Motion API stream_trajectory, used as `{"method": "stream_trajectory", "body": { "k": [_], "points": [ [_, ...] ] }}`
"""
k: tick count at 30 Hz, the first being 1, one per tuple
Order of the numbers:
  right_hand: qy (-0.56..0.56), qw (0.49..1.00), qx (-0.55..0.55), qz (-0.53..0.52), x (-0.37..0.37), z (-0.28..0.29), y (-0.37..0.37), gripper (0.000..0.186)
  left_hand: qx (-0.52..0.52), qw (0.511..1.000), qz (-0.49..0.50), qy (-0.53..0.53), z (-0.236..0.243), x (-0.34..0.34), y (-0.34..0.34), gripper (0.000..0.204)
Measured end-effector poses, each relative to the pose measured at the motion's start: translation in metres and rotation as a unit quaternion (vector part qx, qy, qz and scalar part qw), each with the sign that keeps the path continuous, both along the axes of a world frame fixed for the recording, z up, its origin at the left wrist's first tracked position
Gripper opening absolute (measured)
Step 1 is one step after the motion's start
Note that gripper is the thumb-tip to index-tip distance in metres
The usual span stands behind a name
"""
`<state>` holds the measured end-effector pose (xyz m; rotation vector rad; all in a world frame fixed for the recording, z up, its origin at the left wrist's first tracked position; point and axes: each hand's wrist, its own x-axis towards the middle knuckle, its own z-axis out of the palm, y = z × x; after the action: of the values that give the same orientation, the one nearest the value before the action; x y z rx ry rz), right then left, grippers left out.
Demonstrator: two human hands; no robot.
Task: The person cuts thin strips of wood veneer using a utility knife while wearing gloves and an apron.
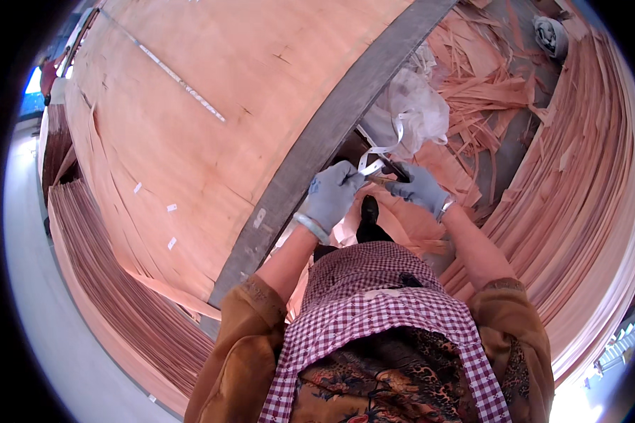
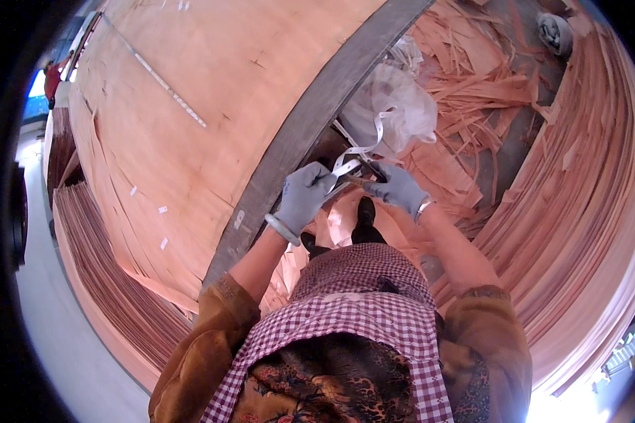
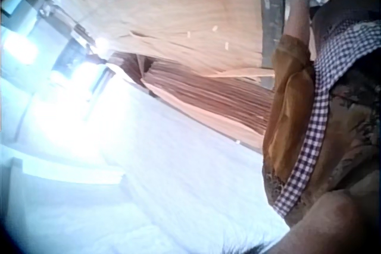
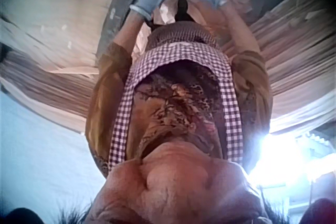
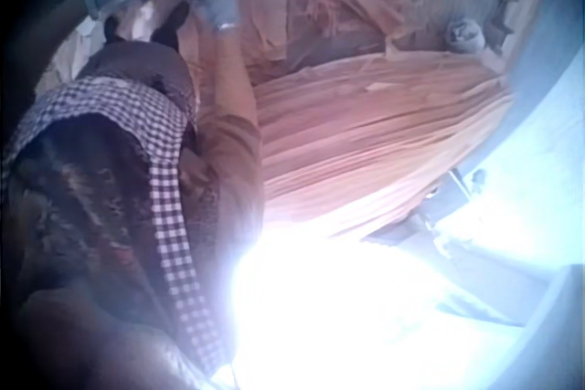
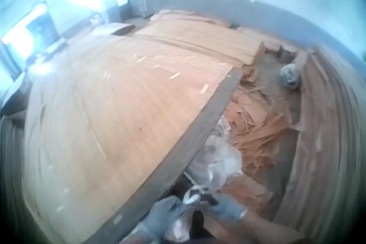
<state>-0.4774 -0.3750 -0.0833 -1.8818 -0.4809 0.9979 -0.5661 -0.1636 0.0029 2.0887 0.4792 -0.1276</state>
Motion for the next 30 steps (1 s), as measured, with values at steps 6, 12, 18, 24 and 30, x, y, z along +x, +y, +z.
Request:
{"method": "stream_trajectory", "body": {
  "k": [6,12,18,24,30],
  "points": [
    [0.118,0.978,0.163,-0.056,-0.035,0.039,-0.042,0.039,-0.109,0.921,-0.242,-0.286,0.091,0.016,-0.033,0.020],
    [0.292,0.951,0.053,-0.085,-0.048,0.064,-0.058,0.034,0.005,0.999,-0.002,-0.033,-0.057,-0.039,-0.012,0.013],
    [0.325,0.946,-0.016,-0.006,-0.028,0.114,-0.049,0.026,0.131,0.987,0.084,0.045,-0.126,-0.049,0.007,0.027],
    [0.235,0.968,-0.022,-0.080,-0.026,0.117,-0.016,0.027,0.084,0.975,0.174,0.111,-0.153,-0.047,0.009,0.031],
    [-0.089,0.996,-0.002,0.002,-0.025,0.062,0.017,0.025,0.185,0.968,0.114,0.124,-0.142,-0.031,0.001,0.039]
  ]
}}
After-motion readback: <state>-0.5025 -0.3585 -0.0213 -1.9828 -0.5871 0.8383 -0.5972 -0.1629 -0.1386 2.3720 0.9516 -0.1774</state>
